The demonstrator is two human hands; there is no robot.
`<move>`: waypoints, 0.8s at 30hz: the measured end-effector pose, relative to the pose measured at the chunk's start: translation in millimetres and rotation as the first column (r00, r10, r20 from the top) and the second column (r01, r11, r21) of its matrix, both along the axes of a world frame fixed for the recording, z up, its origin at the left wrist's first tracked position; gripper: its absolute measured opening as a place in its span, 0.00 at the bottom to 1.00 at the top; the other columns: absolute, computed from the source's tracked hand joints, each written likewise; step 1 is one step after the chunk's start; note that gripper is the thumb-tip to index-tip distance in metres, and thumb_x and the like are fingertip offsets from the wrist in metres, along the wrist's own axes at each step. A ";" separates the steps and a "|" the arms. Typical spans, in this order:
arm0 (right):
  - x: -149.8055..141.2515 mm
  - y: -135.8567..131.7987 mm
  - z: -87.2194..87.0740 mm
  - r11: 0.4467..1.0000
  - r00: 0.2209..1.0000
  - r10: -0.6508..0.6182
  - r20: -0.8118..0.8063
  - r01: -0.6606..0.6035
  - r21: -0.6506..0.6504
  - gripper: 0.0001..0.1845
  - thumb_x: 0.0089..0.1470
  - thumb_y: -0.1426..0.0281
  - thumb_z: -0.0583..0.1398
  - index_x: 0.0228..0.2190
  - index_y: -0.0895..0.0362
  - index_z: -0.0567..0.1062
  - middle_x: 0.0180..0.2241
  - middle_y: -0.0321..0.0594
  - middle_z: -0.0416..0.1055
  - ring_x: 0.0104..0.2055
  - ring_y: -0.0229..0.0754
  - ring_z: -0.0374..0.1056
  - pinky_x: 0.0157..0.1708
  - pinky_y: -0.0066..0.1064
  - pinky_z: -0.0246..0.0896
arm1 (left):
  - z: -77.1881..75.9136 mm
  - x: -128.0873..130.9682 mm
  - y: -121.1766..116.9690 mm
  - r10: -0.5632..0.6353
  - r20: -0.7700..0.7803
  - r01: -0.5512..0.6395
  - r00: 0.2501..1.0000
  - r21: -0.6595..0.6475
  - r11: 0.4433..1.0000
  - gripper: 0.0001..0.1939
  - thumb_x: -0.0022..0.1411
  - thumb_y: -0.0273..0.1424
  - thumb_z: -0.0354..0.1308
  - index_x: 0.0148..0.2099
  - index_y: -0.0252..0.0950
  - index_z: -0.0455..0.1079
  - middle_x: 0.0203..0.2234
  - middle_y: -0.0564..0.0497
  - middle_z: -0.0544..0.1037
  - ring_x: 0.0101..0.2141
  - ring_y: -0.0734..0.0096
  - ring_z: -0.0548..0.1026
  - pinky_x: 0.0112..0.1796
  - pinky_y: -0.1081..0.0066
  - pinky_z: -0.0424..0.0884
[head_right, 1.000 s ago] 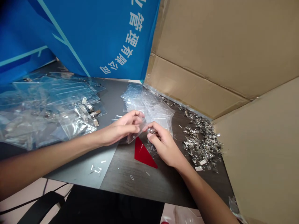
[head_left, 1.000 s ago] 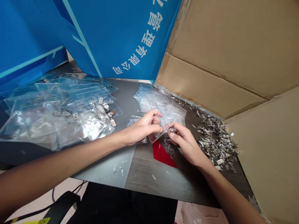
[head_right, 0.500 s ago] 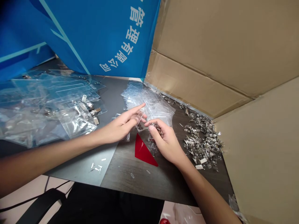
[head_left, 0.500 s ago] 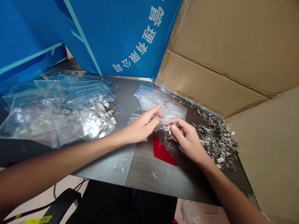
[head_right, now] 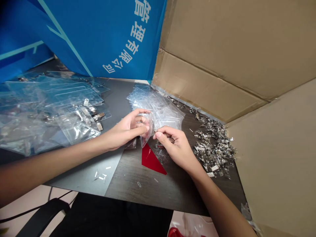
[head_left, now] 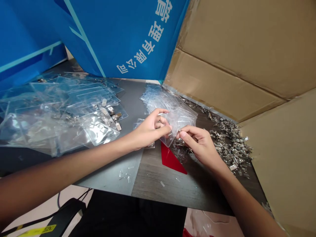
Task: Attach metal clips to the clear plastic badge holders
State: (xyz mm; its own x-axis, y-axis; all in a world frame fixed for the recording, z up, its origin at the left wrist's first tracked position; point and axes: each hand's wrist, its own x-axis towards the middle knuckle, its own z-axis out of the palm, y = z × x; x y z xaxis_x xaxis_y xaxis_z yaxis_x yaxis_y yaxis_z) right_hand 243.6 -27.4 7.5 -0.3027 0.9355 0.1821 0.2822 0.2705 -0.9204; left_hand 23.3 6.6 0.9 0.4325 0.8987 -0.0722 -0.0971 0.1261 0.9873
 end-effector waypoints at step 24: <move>-1.2 -5.1 -0.9 0.998 0.996 0.044 0.084 -0.041 -0.045 0.14 0.70 0.60 0.64 0.34 0.54 0.82 0.29 0.37 0.73 0.32 0.42 0.67 0.34 0.34 0.61 | -9.1 -0.2 1.1 -0.037 -0.109 0.048 0.993 0.098 0.994 0.32 0.65 0.36 0.68 0.66 0.38 0.60 0.41 0.53 0.70 0.38 0.69 0.74 0.42 0.63 0.70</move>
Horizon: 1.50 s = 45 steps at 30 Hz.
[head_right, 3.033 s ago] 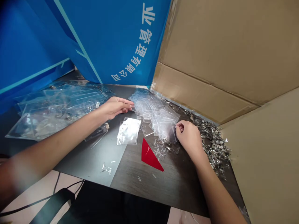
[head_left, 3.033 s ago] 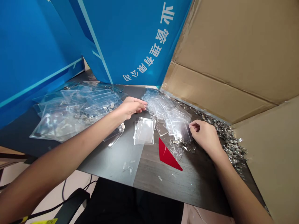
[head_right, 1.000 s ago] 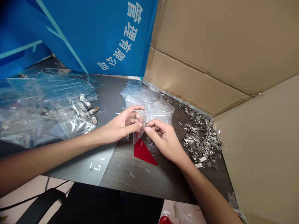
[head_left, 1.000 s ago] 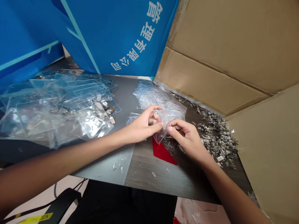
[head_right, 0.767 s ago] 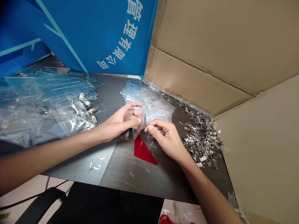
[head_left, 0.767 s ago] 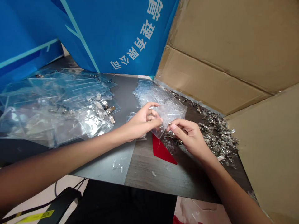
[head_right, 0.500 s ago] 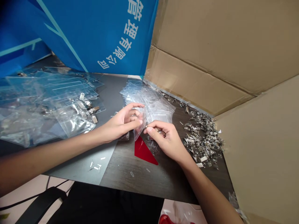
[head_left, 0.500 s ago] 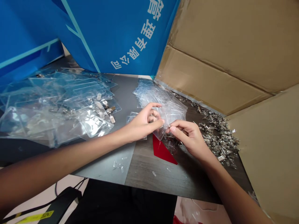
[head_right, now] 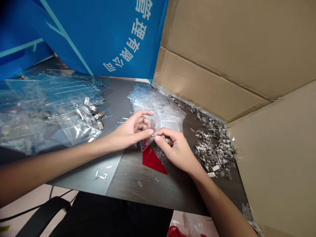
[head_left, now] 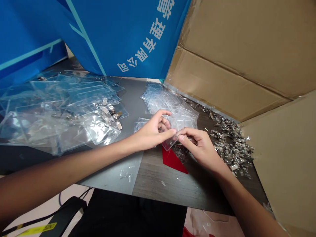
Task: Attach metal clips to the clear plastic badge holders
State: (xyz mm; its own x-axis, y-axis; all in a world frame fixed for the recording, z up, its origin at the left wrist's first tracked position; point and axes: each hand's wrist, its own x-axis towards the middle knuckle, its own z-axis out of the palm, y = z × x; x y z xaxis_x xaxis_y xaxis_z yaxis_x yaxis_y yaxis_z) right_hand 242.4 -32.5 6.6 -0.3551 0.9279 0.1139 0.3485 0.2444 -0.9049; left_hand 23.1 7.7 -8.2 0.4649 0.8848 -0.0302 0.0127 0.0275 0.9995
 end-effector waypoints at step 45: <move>-6.9 -9.1 -6.9 0.973 1.000 -0.015 -0.017 0.018 0.229 0.20 0.73 0.70 0.60 0.63 0.50 0.70 0.35 0.36 0.78 0.41 0.47 0.78 0.54 0.48 0.72 | 6.4 2.0 -7.5 0.202 0.011 -0.191 0.979 0.383 0.904 0.28 0.59 0.32 0.76 0.57 0.43 0.69 0.49 0.48 0.71 0.47 0.61 0.71 0.49 0.62 0.70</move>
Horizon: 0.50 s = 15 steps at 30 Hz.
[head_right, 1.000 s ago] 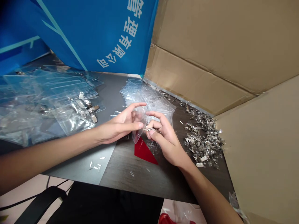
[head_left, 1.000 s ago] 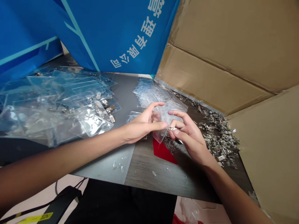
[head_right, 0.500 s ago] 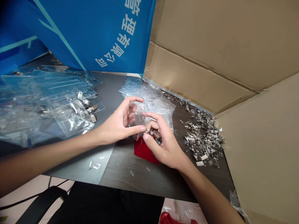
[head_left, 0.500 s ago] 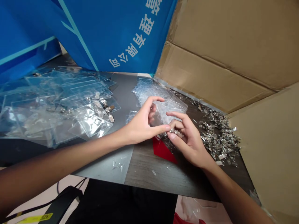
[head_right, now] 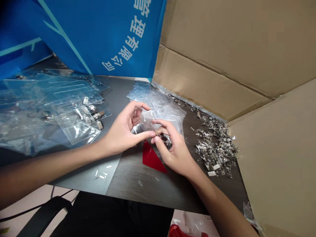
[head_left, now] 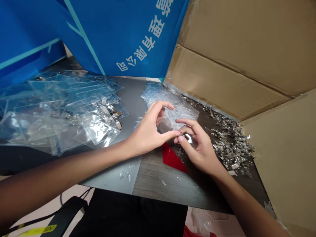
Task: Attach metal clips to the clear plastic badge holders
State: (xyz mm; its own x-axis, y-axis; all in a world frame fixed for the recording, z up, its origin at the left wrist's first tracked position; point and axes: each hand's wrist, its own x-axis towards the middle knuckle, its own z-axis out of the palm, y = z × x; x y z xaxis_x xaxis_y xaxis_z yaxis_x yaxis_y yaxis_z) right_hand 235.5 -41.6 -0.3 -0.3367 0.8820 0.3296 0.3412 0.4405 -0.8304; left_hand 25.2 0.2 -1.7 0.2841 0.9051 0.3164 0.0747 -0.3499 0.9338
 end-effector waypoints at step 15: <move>2.4 -2.6 3.4 0.999 0.996 0.040 0.076 -0.040 0.004 0.21 0.71 0.73 0.60 0.63 0.52 0.70 0.37 0.36 0.74 0.37 0.43 0.72 0.43 0.39 0.71 | 7.6 0.2 6.4 -0.086 0.121 0.114 0.989 -0.250 0.961 0.31 0.50 0.31 0.80 0.51 0.37 0.66 0.28 0.62 0.65 0.28 0.77 0.65 0.32 0.71 0.63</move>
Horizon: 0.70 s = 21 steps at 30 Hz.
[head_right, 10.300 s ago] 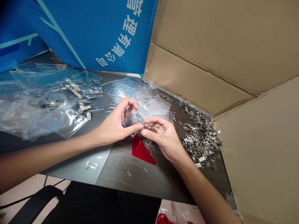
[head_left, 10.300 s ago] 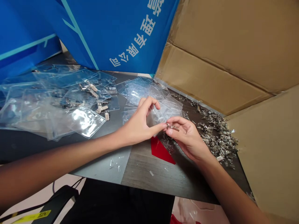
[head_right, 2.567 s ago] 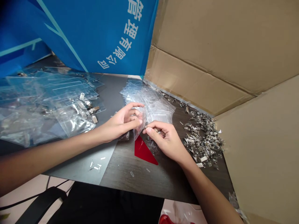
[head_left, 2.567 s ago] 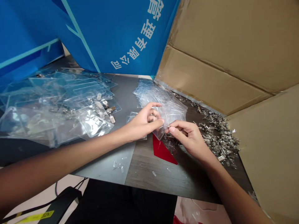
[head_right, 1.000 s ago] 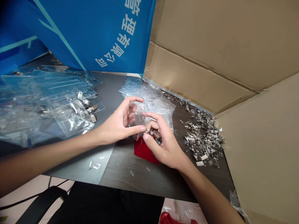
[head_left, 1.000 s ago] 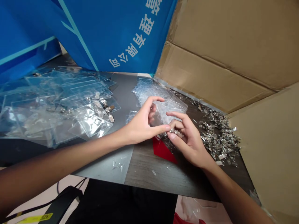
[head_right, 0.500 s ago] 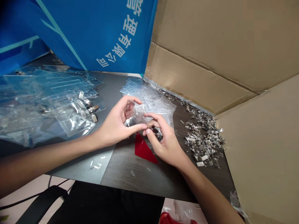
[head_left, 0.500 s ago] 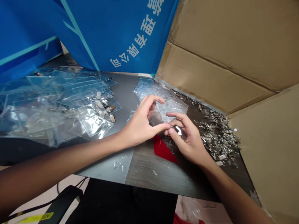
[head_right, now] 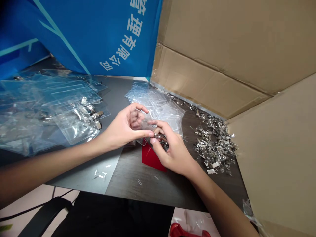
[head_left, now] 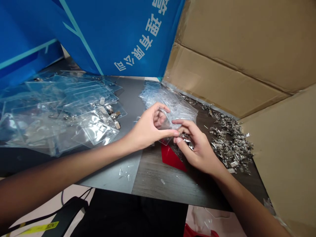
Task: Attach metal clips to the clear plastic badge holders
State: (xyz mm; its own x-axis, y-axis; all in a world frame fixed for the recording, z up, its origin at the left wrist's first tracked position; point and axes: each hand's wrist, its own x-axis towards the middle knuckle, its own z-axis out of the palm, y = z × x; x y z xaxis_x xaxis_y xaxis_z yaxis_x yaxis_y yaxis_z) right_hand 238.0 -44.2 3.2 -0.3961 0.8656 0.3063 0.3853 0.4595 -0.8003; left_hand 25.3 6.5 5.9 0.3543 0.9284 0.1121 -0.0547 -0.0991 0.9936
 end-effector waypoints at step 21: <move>3.5 5.4 -2.7 0.998 0.995 0.044 -0.091 -0.039 0.056 0.24 0.73 0.76 0.57 0.65 0.50 0.64 0.36 0.34 0.73 0.39 0.43 0.74 0.46 0.42 0.72 | 14.4 -3.9 -2.6 -0.118 0.001 0.118 0.993 -0.066 0.991 0.15 0.55 0.27 0.75 0.44 0.34 0.79 0.33 0.49 0.89 0.35 0.67 0.87 0.37 0.72 0.78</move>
